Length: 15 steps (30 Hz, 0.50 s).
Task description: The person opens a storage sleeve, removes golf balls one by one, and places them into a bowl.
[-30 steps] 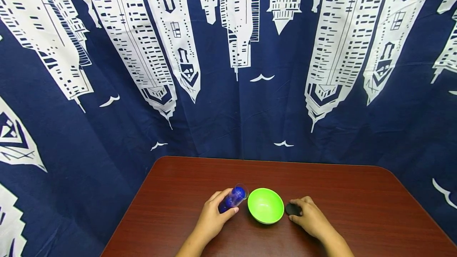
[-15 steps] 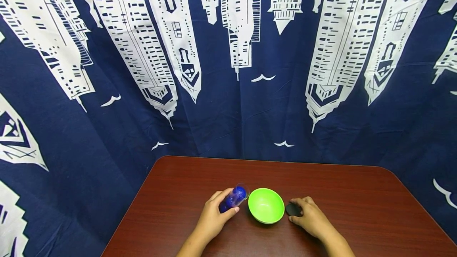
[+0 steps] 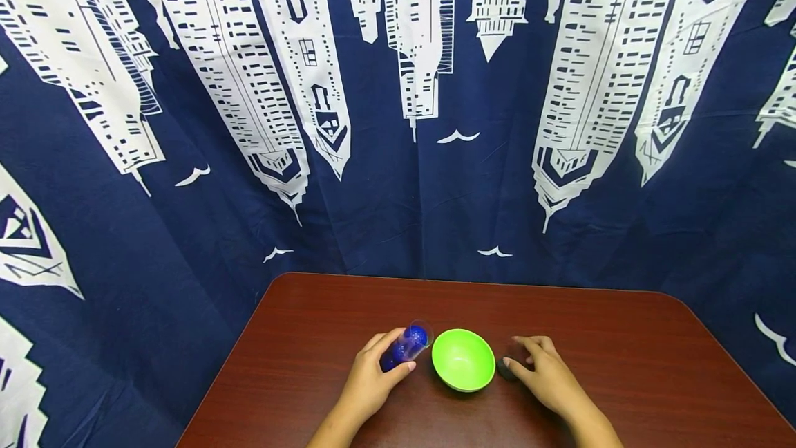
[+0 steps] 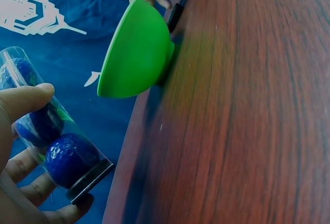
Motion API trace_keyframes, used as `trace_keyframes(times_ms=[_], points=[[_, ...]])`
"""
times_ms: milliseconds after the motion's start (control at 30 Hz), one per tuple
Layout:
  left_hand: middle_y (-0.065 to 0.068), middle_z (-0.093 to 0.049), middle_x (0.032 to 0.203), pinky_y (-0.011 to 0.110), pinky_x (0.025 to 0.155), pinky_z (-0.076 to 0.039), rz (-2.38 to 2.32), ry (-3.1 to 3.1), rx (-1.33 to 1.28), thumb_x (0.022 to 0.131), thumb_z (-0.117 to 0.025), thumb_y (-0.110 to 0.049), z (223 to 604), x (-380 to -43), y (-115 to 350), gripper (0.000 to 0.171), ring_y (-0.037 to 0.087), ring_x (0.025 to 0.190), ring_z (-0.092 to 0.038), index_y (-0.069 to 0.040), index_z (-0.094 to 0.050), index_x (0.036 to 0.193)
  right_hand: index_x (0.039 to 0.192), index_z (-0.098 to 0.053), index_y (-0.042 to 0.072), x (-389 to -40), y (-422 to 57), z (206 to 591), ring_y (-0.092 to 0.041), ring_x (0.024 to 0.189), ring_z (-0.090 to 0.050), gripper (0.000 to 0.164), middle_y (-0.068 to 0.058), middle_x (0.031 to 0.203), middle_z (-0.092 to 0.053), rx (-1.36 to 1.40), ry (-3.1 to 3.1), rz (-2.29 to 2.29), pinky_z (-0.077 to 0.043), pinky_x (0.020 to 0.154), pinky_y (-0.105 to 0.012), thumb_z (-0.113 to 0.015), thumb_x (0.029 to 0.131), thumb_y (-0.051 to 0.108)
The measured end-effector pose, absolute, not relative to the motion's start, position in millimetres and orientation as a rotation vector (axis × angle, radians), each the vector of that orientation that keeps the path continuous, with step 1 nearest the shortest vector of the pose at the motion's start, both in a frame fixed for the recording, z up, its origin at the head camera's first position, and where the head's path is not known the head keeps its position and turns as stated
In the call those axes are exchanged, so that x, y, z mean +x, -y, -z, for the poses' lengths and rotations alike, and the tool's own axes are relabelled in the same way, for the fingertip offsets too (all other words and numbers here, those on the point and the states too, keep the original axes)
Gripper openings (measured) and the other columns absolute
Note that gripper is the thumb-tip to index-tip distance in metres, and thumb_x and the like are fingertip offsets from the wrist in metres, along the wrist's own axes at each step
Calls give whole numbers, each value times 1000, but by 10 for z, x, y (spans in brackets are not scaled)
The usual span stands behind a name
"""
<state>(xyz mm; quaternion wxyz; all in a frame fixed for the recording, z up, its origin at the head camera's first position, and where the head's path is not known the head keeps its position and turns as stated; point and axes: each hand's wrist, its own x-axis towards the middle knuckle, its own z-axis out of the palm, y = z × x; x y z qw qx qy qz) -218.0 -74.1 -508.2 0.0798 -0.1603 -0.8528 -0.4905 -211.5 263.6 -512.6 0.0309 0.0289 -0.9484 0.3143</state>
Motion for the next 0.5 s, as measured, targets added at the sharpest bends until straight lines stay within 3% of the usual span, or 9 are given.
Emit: trace_keyframes(times_ms=[200,500], points=[[-5,-67,122,36,94,-56,1422,2521,-492,87,-80,-33,5068,-2172,736,54,14,108,-65,-29,-61,136,133,-63,5,-2136,-2573,5087,-21,102,-63,44,-17,128,-55,151,2748,-937,-56,83,-39,-68,97,30],[-4,-67,122,39,94,-56,1403,2499,-488,86,-81,-34,5030,-2163,707,52,17,109,-65,-29,-62,135,126,-67,12,-2086,-2447,4985,-11,94,-63,32,-4,123,-60,266,2532,-993,-56,78,-26,-70,96,21]])
